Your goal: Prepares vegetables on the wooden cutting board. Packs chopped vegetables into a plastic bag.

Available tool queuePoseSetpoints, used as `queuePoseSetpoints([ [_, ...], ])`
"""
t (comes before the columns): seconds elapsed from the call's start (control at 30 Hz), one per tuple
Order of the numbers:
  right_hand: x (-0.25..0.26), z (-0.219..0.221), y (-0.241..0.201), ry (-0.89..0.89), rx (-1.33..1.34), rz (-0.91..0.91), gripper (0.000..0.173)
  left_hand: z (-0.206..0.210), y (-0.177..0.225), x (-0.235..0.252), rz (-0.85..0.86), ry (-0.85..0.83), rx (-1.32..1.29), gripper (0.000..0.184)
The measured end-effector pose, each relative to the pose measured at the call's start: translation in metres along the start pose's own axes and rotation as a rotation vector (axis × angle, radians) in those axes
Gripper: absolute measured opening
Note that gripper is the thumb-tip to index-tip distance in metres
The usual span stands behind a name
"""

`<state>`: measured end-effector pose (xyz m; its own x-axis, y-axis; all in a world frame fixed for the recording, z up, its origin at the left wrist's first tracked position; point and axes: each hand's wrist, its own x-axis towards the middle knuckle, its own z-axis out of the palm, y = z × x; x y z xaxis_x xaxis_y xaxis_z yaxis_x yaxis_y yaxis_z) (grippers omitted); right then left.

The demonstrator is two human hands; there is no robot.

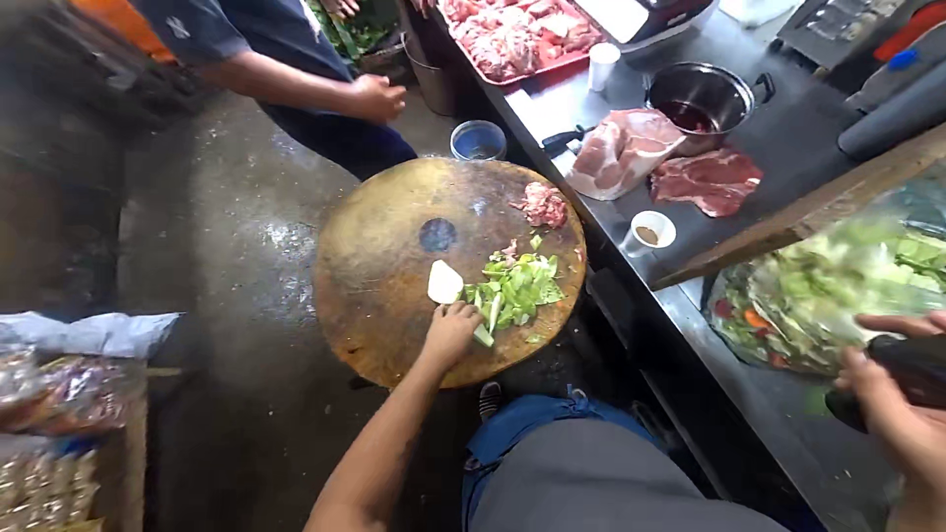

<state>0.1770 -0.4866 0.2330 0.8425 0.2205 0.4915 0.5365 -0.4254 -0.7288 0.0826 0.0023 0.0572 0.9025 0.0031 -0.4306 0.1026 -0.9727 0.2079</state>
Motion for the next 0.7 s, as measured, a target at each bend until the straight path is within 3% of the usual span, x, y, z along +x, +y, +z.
queuePoseSetpoints([
  [0.1, -0.005, 0.051, -0.010, -0.157, -0.023, -0.108, 0.055, 0.008, -0.006, -0.005, -0.051, 0.082, 0.025, 0.041],
  [0.2, -0.011, 0.089, -0.029, -0.263, -0.033, -0.131, 0.053, 0.000, -0.014, -0.020, -0.202, -0.065, -0.087, 0.058],
  [0.3, -0.018, 0.118, -0.053, -0.321, -0.013, -0.089, 0.054, 0.003, -0.044, -0.038, -0.252, -0.119, -0.379, 0.061],
  [0.43, -0.028, 0.150, -0.074, -0.377, -0.018, -0.063, 0.052, -0.004, -0.080, -0.071, -0.202, 0.039, -1.348, 0.049],
  [0.53, -0.036, 0.177, -0.086, -0.420, -0.016, -0.058, 0.049, -0.028, -0.088, -0.096, -0.181, 0.191, -2.094, 0.016],
  [0.6, -0.040, 0.195, -0.099, -0.448, -0.031, -0.048, 0.047, -0.040, -0.096, -0.107, -0.100, 0.254, -2.379, 0.030],
  [0.7, -0.041, 0.213, -0.112, -0.492, -0.025, -0.026, 0.047, -0.057, -0.098, -0.131, 0.133, 0.426, -2.598, 0.079],
])
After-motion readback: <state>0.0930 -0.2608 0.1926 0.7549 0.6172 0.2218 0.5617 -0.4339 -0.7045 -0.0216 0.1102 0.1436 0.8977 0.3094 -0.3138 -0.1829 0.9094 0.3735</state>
